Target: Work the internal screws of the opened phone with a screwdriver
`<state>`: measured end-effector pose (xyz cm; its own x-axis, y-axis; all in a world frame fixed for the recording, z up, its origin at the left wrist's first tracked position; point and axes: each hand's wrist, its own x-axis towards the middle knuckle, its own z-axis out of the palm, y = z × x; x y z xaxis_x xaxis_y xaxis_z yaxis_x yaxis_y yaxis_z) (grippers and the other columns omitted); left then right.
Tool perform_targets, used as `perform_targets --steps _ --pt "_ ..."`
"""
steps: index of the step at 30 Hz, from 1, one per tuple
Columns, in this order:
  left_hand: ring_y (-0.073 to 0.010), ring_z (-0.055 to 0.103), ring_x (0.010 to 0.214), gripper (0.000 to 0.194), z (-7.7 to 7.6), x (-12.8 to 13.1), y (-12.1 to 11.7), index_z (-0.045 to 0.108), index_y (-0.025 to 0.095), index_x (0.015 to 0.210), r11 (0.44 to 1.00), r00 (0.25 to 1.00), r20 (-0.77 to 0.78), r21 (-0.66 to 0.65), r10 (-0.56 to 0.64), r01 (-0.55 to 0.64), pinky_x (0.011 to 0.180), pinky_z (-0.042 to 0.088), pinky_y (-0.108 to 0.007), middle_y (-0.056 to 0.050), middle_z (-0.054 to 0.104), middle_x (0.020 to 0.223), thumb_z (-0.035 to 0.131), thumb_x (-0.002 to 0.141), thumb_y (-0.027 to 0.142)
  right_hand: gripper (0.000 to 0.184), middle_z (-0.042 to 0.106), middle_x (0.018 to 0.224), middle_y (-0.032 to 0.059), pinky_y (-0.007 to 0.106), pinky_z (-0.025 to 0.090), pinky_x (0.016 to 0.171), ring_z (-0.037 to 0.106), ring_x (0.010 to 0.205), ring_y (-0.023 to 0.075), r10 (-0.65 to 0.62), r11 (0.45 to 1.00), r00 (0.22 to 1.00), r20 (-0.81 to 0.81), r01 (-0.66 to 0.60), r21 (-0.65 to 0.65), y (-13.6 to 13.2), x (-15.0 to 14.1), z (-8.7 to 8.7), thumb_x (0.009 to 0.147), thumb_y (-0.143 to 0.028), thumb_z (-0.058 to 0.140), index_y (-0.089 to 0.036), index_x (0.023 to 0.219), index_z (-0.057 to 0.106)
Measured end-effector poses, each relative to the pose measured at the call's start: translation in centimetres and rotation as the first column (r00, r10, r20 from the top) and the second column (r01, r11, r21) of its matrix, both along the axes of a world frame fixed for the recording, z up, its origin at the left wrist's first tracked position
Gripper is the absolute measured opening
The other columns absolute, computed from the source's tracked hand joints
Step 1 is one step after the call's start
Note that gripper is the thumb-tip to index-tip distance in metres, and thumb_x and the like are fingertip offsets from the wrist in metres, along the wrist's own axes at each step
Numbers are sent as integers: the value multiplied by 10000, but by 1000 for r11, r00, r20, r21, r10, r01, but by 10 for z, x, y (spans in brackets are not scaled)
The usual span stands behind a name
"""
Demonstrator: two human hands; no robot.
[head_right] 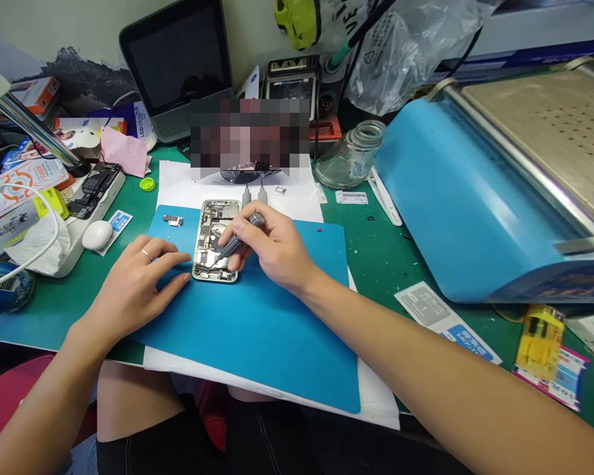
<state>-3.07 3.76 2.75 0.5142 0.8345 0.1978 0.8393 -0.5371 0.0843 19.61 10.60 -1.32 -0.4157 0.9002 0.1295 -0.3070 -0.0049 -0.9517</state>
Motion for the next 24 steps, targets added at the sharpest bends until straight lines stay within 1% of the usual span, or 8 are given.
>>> perform_targets --steps 5,8,13,18,24 --pt "-232 512 899 229 -2 2 7 672 185 1133 998 999 12 -56 -36 37 800 449 -397 -80 632 1042 549 985 309 246 743 804 -6 219 557 435 685 487 123 12 1000 1000 13 -12 -20 -1 0 1 896 -400 673 -194 824 560" --pt "-228 509 903 229 -5 2 8 679 200 1141 997 998 38 -67 -44 47 792 440 -393 -74 629 1047 546 990 309 276 743 795 -2 219 556 432 682 480 123 16 999 1000 23 -15 -28 -1 -1 2 880 -423 690 -192 812 556" --pt "-225 516 903 216 -8 4 13 699 195 1090 995 997 69 -83 -45 51 777 439 -385 -76 632 1035 545 992 310 301 746 804 1 220 554 429 680 479 123 19 999 999 27 -18 -29 -1 -2 3 868 -449 697 -192 810 553" --pt "-208 524 885 213 -10 5 17 712 192 1024 995 993 103 -81 -57 66 791 443 -375 -72 639 1011 539 996 313 308 751 821 10 227 555 432 680 486 124 10 1000 999 50 -9 -27 0 -2 3 864 -461 699 -194 813 555" --pt "-203 524 865 226 -12 5 16 714 197 1027 995 993 88 -58 -75 80 767 421 -363 -70 649 992 516 1009 305 332 757 831 19 235 553 439 672 490 123 1 1000 998 68 0 -18 -1 -2 3 859 -488 695 -200 807 538"
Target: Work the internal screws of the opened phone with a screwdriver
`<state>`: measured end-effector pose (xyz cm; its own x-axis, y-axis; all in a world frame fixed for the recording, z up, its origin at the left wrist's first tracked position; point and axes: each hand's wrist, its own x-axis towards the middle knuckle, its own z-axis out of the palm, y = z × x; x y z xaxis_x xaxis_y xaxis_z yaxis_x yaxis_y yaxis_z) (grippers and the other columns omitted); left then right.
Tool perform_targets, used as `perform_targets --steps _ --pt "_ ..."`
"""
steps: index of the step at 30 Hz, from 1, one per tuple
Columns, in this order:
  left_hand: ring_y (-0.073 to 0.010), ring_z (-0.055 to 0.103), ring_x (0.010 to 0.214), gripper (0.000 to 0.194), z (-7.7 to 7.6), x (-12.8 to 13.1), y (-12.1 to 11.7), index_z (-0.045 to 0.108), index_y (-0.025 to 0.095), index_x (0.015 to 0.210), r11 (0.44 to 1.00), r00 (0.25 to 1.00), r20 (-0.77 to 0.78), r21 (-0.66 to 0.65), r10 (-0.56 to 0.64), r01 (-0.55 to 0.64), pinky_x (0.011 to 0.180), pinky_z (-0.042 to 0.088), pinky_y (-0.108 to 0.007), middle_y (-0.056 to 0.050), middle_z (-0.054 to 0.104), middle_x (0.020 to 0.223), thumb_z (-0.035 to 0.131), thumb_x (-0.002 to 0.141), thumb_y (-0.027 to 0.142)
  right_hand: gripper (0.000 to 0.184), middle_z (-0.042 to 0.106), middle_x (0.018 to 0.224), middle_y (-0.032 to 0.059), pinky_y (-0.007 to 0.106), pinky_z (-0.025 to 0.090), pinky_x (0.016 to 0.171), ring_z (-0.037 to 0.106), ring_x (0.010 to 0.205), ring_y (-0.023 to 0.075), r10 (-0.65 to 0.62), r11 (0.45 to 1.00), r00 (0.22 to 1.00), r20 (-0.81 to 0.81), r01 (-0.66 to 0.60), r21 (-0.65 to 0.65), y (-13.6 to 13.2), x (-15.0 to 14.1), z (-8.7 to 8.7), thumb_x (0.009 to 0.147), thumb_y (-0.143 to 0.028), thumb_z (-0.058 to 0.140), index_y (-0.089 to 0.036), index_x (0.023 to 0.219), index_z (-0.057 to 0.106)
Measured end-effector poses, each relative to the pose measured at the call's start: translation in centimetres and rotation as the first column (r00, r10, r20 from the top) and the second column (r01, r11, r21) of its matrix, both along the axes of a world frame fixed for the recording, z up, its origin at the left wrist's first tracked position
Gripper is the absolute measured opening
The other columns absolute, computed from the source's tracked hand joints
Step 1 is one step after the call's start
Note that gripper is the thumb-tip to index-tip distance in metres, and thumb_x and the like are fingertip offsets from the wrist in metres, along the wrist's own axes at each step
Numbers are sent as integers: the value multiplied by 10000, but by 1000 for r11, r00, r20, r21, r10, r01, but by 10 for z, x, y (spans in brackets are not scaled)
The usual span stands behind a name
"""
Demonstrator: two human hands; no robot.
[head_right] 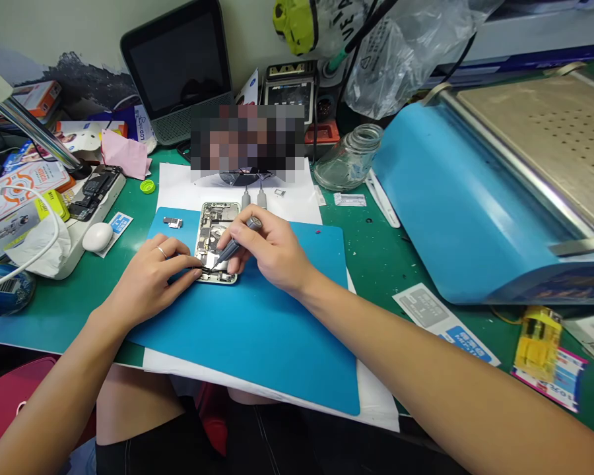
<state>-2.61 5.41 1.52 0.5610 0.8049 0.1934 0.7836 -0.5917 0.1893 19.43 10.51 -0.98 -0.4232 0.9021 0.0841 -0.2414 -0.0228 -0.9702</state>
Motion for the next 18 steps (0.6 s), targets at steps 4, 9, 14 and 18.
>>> perform_targets --steps 4,9,14,18 --pt "-203 530 874 231 -1 0 1 717 191 1027 1000 1000 14 0 -3 3 781 427 -365 -69 647 981 514 1011 301 309 750 829 16 235 546 439 673 489 124 -2 1000 1000 -10 2 1 0 0 -1 872 -467 686 -198 815 545" --pt "-193 521 852 243 -2 -1 1 718 187 1027 1000 999 36 -3 -13 13 777 422 -361 -60 645 959 502 1017 299 295 749 829 9 231 544 435 672 490 121 -1 1000 1000 -14 1 12 1 1 -2 885 -456 673 -200 820 542" --pt "-193 516 845 254 -5 -1 2 719 195 1024 1000 999 37 10 -14 14 770 411 -359 -60 650 945 493 1022 310 294 753 838 9 229 553 445 676 501 117 -5 1000 1000 -6 5 18 1 1 -2 888 -464 671 -204 829 547" --pt "-194 521 844 256 -7 -2 2 719 200 1020 999 999 42 33 -12 10 764 404 -357 -58 655 938 489 1023 314 294 751 832 7 225 552 440 674 493 114 -1 1000 1000 -13 1 20 0 1 -1 884 -461 678 -202 824 553"
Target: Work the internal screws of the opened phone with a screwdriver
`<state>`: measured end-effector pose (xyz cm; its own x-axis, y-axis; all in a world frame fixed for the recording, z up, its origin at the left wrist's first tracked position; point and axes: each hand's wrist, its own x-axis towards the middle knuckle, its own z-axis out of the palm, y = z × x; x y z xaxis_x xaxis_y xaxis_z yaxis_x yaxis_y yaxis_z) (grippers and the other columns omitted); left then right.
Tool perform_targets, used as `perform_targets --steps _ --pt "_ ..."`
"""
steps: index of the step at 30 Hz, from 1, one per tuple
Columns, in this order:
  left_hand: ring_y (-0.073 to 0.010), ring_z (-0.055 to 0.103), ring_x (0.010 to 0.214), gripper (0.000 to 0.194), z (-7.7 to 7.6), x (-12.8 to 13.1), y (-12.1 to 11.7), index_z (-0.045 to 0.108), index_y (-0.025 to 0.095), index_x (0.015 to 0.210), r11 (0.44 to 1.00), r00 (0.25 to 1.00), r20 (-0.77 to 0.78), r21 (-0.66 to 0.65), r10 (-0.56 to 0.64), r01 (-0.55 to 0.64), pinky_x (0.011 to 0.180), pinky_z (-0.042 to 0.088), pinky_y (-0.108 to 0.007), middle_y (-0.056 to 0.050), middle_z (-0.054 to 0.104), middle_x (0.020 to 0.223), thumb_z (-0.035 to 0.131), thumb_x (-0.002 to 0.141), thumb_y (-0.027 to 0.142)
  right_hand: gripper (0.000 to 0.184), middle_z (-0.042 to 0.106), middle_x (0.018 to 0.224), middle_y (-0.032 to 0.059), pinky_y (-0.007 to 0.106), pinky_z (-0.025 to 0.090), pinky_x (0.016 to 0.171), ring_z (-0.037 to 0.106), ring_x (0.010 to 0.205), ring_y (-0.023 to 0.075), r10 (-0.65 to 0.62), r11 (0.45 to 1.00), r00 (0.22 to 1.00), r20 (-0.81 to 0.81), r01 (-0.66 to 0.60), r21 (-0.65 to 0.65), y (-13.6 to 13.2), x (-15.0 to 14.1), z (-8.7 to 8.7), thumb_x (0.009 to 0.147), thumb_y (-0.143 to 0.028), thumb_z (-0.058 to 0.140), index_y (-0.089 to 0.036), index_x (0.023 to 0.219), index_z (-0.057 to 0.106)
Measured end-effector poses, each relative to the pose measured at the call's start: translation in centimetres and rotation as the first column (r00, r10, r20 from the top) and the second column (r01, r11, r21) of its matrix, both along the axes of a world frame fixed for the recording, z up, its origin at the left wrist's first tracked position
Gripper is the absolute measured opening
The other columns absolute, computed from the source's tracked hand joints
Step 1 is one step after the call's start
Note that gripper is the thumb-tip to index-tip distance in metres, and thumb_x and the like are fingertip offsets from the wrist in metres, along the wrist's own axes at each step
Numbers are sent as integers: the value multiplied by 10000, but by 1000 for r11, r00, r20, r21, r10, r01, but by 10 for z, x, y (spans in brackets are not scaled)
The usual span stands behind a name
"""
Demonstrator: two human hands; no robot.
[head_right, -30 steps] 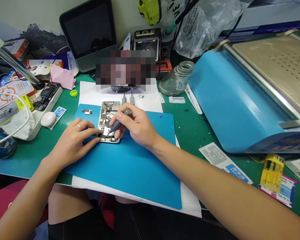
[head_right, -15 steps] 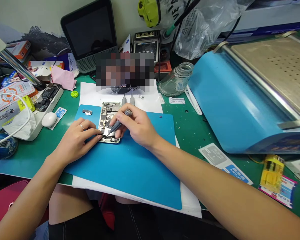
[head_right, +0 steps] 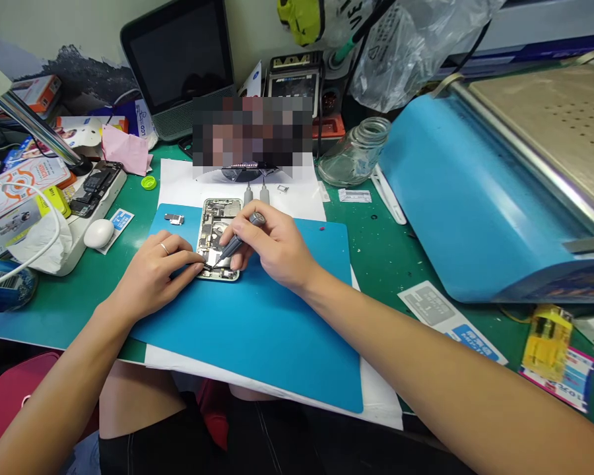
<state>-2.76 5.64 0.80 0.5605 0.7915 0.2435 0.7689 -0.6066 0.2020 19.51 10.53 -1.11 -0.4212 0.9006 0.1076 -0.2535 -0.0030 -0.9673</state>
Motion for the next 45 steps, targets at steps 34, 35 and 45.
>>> perform_targets --steps 34,35,45 --pt "-197 541 862 225 -1 0 -3 709 187 1033 999 999 53 -36 2 0 794 444 -368 -61 677 950 514 1008 297 291 759 851 10 239 565 447 681 503 121 -13 1000 1000 -6 13 12 -2 1 0 884 -467 680 -211 822 557" --pt "-197 544 864 223 -1 0 -3 710 189 1031 999 999 54 -37 2 0 797 445 -368 -60 680 949 518 1007 300 293 760 853 11 239 564 447 680 503 121 -12 1000 1000 -3 12 13 -2 1 0 885 -470 678 -211 824 557" --pt "-190 538 861 207 -2 -1 -3 718 185 1035 999 996 91 -40 -1 4 796 445 -362 -52 677 950 542 994 287 293 743 814 0 237 562 436 674 497 122 2 1000 1000 -21 -2 9 -1 1 0 883 -459 684 -207 819 548"
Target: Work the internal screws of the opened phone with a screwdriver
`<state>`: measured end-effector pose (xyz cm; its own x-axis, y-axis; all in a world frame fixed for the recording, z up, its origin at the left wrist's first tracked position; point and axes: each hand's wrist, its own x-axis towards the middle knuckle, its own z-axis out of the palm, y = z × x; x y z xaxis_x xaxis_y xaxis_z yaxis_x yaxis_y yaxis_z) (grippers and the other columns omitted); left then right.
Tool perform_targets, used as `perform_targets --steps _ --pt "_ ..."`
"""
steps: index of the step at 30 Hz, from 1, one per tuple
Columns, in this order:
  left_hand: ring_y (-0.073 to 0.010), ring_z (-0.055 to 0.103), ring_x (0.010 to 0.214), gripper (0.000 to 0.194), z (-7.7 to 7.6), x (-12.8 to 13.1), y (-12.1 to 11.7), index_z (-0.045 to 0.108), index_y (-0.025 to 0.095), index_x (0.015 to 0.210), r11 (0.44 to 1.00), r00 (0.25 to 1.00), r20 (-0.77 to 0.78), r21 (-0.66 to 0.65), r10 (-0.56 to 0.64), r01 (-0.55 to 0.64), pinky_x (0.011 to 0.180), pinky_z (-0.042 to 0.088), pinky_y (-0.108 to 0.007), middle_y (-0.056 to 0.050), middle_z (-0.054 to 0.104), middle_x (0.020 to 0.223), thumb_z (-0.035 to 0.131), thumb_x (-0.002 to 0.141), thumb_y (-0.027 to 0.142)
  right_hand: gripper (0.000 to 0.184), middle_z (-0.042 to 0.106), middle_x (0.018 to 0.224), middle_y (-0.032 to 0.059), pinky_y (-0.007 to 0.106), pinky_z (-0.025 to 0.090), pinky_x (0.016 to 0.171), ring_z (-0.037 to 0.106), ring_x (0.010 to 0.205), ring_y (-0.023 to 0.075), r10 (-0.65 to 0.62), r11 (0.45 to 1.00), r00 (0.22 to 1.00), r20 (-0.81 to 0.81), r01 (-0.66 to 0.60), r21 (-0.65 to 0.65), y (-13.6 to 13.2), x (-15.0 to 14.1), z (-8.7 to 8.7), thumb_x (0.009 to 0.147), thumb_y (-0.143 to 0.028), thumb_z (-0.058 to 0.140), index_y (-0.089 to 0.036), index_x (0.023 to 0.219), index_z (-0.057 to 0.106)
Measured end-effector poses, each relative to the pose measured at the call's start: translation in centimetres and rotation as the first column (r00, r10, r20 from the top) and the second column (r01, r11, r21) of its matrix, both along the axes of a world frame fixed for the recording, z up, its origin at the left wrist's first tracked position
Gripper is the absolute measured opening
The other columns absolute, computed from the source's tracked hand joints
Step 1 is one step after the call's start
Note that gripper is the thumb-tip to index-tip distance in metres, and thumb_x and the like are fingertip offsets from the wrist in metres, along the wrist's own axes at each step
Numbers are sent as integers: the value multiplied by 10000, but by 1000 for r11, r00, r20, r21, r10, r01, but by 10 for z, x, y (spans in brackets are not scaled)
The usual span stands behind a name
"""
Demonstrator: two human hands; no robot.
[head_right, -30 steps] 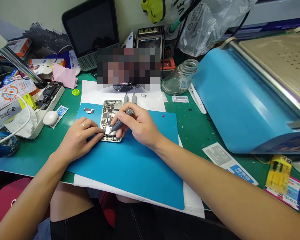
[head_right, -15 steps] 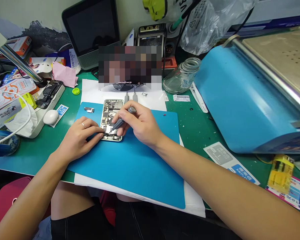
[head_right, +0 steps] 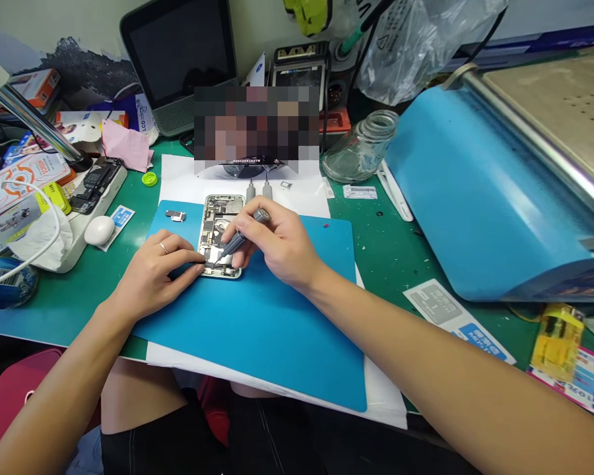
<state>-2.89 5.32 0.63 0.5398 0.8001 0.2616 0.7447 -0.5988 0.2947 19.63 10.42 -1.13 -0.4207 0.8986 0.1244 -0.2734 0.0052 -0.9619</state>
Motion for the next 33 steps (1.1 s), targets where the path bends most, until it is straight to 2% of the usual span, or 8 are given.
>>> perform_targets --steps 13,20,24,26,30,33 --pt "-205 516 837 247 2 -1 -10 731 196 1104 997 997 -73 70 -29 34 767 442 -375 -78 645 960 535 989 296 259 738 772 -11 236 552 400 664 452 127 -60 997 997 -43 62 38 2 0 -2 883 -421 688 -208 807 564" --pt "-205 504 821 301 3 1 -11 684 182 1224 994 993 -109 94 -45 56 744 421 -377 -79 636 962 528 989 285 274 727 761 -13 242 535 386 651 438 125 -89 992 996 -17 90 83 2 0 -3 891 -446 670 -213 814 547" --pt "-206 503 821 275 3 0 -13 700 192 1182 992 990 -128 99 -63 76 741 413 -378 -72 626 935 529 990 291 278 723 759 -15 245 528 377 646 434 125 -120 986 993 2 119 113 3 0 -5 904 -460 651 -224 824 528" --pt "-205 498 810 295 3 0 -13 678 175 1221 991 991 -118 114 -60 74 734 413 -376 -73 630 933 531 987 280 276 722 750 -20 242 521 369 633 418 118 -148 980 989 2 146 133 5 -1 -6 912 -463 642 -233 827 517" --pt "-209 486 791 384 3 1 -14 598 109 1328 987 994 -106 158 -21 38 714 414 -379 -81 635 911 514 987 265 277 699 679 -41 215 426 313 551 352 85 -295 938 956 13 287 193 6 -2 -3 917 -491 632 -253 839 513" --pt "-209 482 774 337 2 2 -13 654 133 1251 989 991 -133 141 -27 46 691 397 -376 -75 632 890 511 990 291 242 654 609 -51 221 329 293 462 337 70 -441 860 897 7 421 287 3 -2 1 929 -473 621 -252 869 544"
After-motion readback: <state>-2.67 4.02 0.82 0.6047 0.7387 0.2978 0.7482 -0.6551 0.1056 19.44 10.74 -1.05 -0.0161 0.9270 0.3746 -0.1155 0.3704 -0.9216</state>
